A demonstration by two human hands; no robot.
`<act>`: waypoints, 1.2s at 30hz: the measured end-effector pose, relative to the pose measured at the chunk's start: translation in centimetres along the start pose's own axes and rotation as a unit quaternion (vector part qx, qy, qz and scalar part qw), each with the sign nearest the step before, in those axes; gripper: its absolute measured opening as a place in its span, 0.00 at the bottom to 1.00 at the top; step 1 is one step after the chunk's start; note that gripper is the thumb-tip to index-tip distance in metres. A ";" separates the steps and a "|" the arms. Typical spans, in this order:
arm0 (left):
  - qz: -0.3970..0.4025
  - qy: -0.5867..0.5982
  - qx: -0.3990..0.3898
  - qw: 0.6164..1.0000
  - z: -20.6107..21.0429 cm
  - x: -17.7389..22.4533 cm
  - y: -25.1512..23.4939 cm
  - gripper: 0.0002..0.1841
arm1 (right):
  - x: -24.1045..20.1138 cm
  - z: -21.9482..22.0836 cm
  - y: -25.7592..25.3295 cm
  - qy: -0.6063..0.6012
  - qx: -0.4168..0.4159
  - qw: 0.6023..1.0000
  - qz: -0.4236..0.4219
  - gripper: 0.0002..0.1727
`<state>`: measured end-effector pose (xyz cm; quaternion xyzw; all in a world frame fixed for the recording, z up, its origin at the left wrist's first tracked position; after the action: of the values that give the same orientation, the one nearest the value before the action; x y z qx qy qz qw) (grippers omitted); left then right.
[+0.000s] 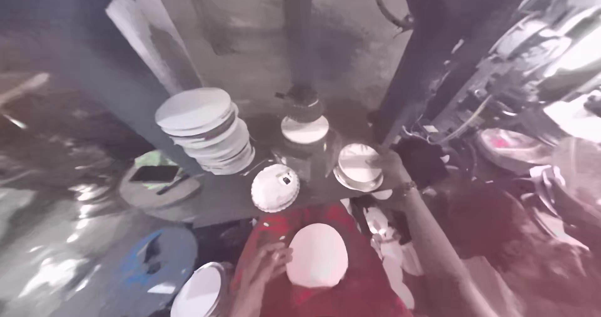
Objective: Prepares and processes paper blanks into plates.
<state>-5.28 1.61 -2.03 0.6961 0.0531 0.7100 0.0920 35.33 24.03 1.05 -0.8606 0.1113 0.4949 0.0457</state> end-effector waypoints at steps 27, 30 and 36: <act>0.117 0.220 0.163 0.955 2.7 4.2 -5.9 0.15 | -0.1 0.9 0.9 0.251 0.048 0.967 -0.006 0.40; 0.109 0.329 0.122 0.930 2.8 3.5 -6.0 0.17 | -1.3 0.0 2.5 0.109 0.144 0.980 -0.077 0.29; 0.064 0.534 -0.033 0.843 5.1 2.4 -6.9 0.27 | -3.8 0.3 9.6 -0.253 0.098 0.899 -0.343 0.10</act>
<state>0.13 8.56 -0.96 0.2081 0.0261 0.9774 0.0263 30.93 15.28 4.48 -0.6822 -0.1579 0.6363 0.3238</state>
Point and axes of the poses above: each hand's wrist, its own y-axis away from the middle knuckle, its own z-axis out of the palm, x = y × z, the point moved 6 cm from there along -y, towards the middle knuckle, and after that the axes turned 4 degrees about -y, right-handed, at the moved point
